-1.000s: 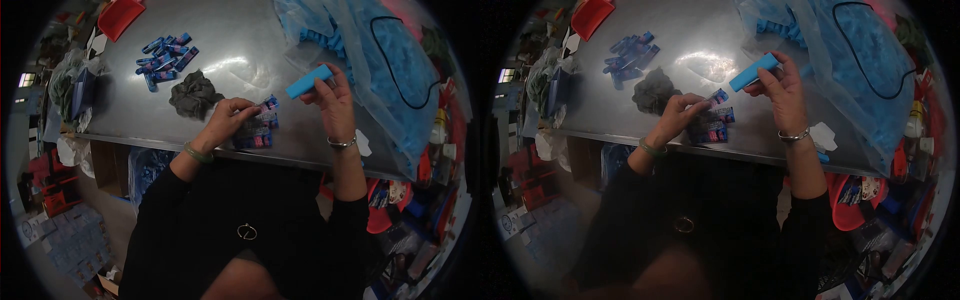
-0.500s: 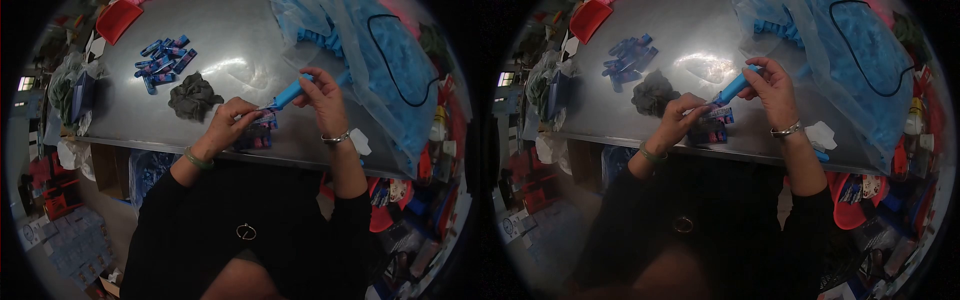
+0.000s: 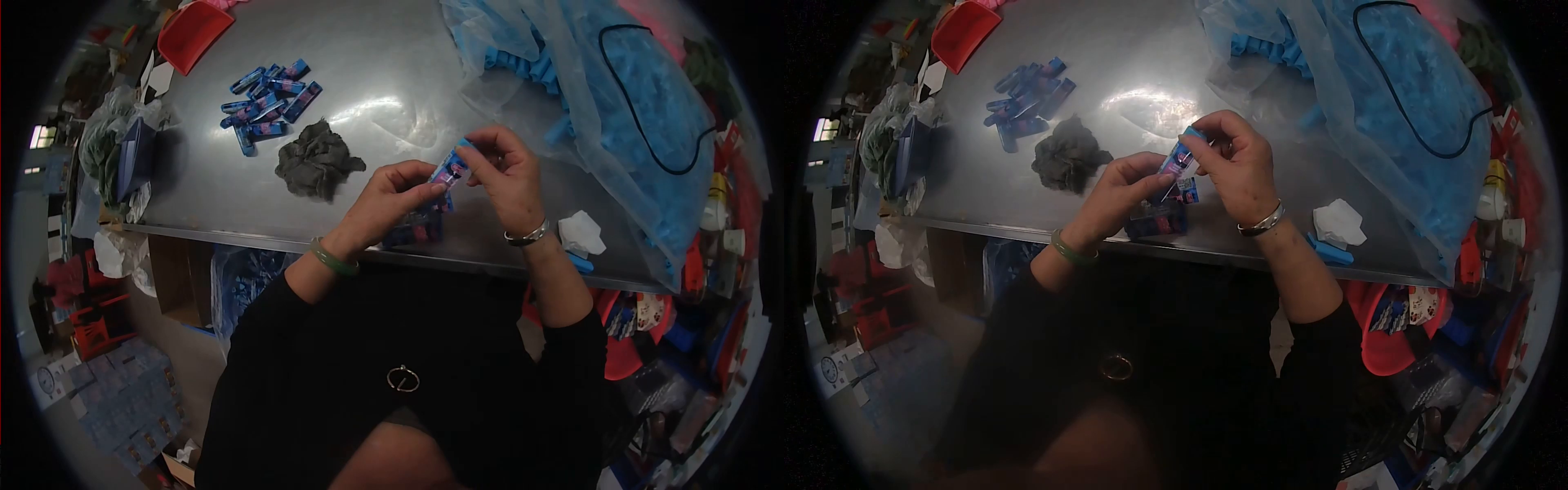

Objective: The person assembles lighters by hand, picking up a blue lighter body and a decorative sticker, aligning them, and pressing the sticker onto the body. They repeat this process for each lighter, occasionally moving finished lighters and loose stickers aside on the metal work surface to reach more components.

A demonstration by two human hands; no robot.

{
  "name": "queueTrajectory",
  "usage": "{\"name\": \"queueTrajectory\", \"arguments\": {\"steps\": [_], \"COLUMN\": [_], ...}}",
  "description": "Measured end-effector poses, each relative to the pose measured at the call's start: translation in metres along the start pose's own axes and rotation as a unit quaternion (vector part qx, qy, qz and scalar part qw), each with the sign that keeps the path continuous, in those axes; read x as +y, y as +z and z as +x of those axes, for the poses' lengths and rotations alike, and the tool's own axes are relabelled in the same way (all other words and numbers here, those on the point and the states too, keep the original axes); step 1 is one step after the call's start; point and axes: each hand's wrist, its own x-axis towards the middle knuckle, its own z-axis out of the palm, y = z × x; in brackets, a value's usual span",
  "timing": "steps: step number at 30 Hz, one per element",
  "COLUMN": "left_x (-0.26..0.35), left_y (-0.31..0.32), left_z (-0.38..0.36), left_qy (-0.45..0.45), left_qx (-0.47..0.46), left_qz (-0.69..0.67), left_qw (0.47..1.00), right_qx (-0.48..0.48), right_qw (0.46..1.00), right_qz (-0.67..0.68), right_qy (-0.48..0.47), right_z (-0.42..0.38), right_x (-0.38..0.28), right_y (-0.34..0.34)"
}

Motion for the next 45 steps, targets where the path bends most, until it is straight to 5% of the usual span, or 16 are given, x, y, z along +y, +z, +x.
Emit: {"name": "queueTrajectory", "arguments": {"steps": [9,14,24,30,32,34,36,38,39,41,42,44,45], "left_x": [-0.002,-0.001,-0.005,-0.008,-0.009,0.015,0.046,0.066,0.071,0.075,0.072,0.053,0.040], "left_y": [0.003,0.004,0.005,-0.004,-0.018,-0.051,-0.097,-0.139,-0.150,-0.163,-0.156,-0.123,-0.104], "left_z": [-0.001,-0.004,-0.004,0.000,0.010,0.020,0.028,0.032,0.030,0.028,0.029,0.027,0.022], "left_qy": [-0.026,-0.064,-0.067,-0.080,-0.031,0.062,0.150,0.169,0.171,0.314,0.313,0.344,0.268], "left_qx": [-0.029,-0.056,-0.097,-0.083,-0.005,0.082,0.204,0.355,0.355,0.358,0.358,0.257,0.222], "left_qz": [-0.147,-0.206,-0.256,-0.247,-0.178,0.050,0.287,0.477,0.477,0.761,0.761,0.704,0.637], "left_qw": [0.988,0.975,0.960,0.962,0.984,0.993,0.924,0.786,0.786,0.441,0.441,0.566,0.688], "right_qx": [-0.114,-0.076,-0.085,-0.101,-0.133,-0.100,-0.038,0.022,0.052,0.067,0.080,0.073,0.064], "right_qw": [0.959,0.875,0.880,0.882,0.909,0.908,0.894,0.849,0.810,0.803,0.796,0.770,0.740], "right_qz": [-0.215,-0.402,-0.382,-0.392,-0.346,-0.372,-0.424,-0.498,-0.542,-0.561,-0.579,-0.624,-0.666], "right_qy": [-0.144,-0.261,-0.271,-0.242,-0.189,-0.164,-0.139,-0.177,-0.216,-0.188,-0.158,-0.114,-0.069], "right_z": [-0.018,-0.028,-0.029,-0.021,-0.008,0.016,0.045,0.076,0.090,0.116,0.123,0.130,0.133], "right_x": [-0.012,-0.005,-0.004,-0.001,-0.001,0.009,0.023,0.037,0.041,0.042,0.042,0.034,0.031], "right_y": [-0.006,0.006,0.009,0.006,-0.002,-0.025,-0.058,-0.094,-0.110,-0.133,-0.138,-0.135,-0.133]}}
